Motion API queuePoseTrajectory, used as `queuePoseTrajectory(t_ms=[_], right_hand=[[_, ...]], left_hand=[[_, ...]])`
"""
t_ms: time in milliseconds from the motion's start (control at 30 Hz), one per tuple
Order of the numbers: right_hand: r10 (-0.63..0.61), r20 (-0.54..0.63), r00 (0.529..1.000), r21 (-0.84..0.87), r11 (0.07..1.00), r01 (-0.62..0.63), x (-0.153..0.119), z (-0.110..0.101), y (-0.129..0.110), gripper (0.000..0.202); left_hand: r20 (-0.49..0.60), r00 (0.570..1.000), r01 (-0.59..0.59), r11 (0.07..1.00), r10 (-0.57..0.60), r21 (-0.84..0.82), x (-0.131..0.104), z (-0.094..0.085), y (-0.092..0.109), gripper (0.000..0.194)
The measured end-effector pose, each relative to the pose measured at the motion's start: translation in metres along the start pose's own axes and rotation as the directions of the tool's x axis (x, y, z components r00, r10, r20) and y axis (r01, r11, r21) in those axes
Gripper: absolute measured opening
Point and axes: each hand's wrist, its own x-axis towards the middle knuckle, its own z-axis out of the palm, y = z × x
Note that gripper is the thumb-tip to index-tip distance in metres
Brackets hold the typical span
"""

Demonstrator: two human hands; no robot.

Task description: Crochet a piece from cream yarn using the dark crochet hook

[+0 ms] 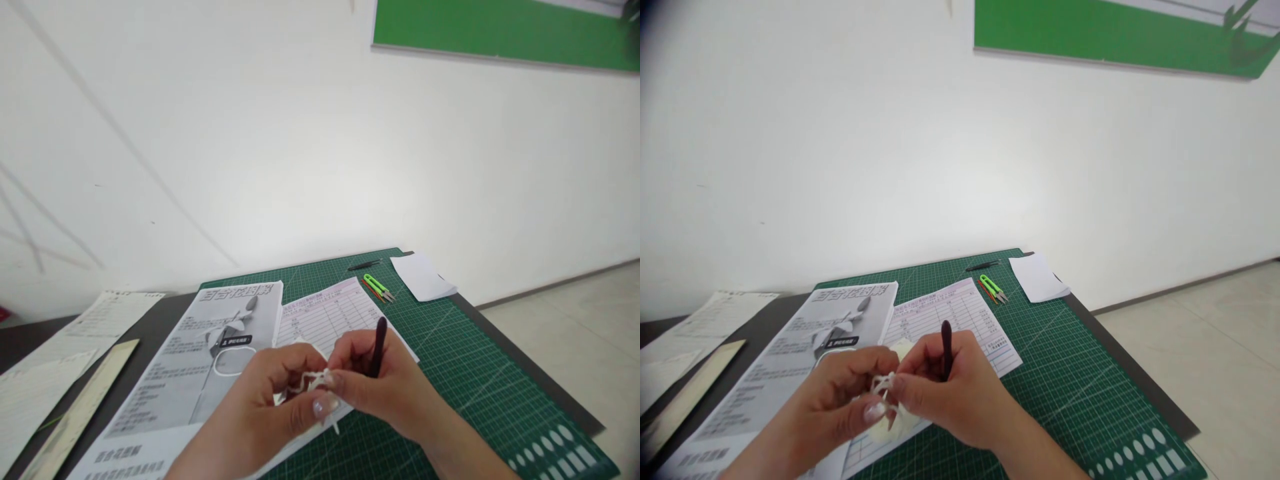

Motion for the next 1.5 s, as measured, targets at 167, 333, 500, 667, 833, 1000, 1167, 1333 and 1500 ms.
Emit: queuePoseTrajectory(t_ms=[167, 333, 500, 667, 833, 1000, 1167, 1333, 1500], right_hand=[[-0.013, -0.011, 1.000, -0.003, 1.000, 0.013, 0.000, -0.002, -0.001, 0.029], [-0.016, 0.032, 0.999, 0.065, 0.998, 0.014, 0.000, -0.004, 0.004, 0.031], [-0.033, 0.070, 0.997, 0.168, 0.986, 0.021, -0.001, -0.005, 0.009, 0.030], [-0.066, 0.144, 0.987, 0.349, 0.937, 0.012, -0.003, -0.001, 0.010, 0.028], [-0.093, 0.207, 0.974, 0.449, 0.893, -0.010, -0.003, 0.002, 0.016, 0.025], [-0.146, 0.211, 0.966, 0.454, 0.890, 0.036, -0.005, -0.001, 0.017, 0.019], [-0.193, 0.204, 0.960, 0.435, 0.896, 0.088, -0.006, -0.002, 0.013, 0.018], [-0.173, 0.192, 0.966, 0.409, 0.909, 0.082, -0.005, -0.002, 0.015, 0.018], [-0.146, 0.222, 0.964, 0.488, 0.872, 0.019, -0.003, 0.000, 0.017, 0.019]], left_hand=[[-0.017, 0.999, 0.029, 0.986, -0.032, -0.166, 0.007, 0.002, 0.003, 0.037], [-0.030, 0.991, 0.106, 0.905, -0.130, -0.411, 0.006, 0.005, -0.002, 0.030], [-0.036, 0.990, 0.080, 0.741, -0.139, -0.667, 0.004, 0.015, -0.010, 0.022], [-0.037, 0.999, -0.002, 0.662, -0.039, -0.749, 0.005, 0.024, -0.018, 0.015], [0.012, 0.990, -0.072, 0.575, 0.142, -0.815, 0.008, 0.032, -0.018, 0.006], [0.044, 0.988, -0.068, 0.686, 0.145, -0.725, 0.006, 0.026, -0.020, 0.008], [0.055, 0.991, -0.073, 0.828, 0.125, -0.555, 0.003, 0.018, -0.022, 0.022], [0.070, 0.995, -0.013, 0.790, 0.070, -0.613, 0.002, 0.020, -0.014, 0.019], [0.083, 0.989, -0.032, 0.718, 0.125, -0.696, 0.005, 0.023, -0.017, 0.013]])
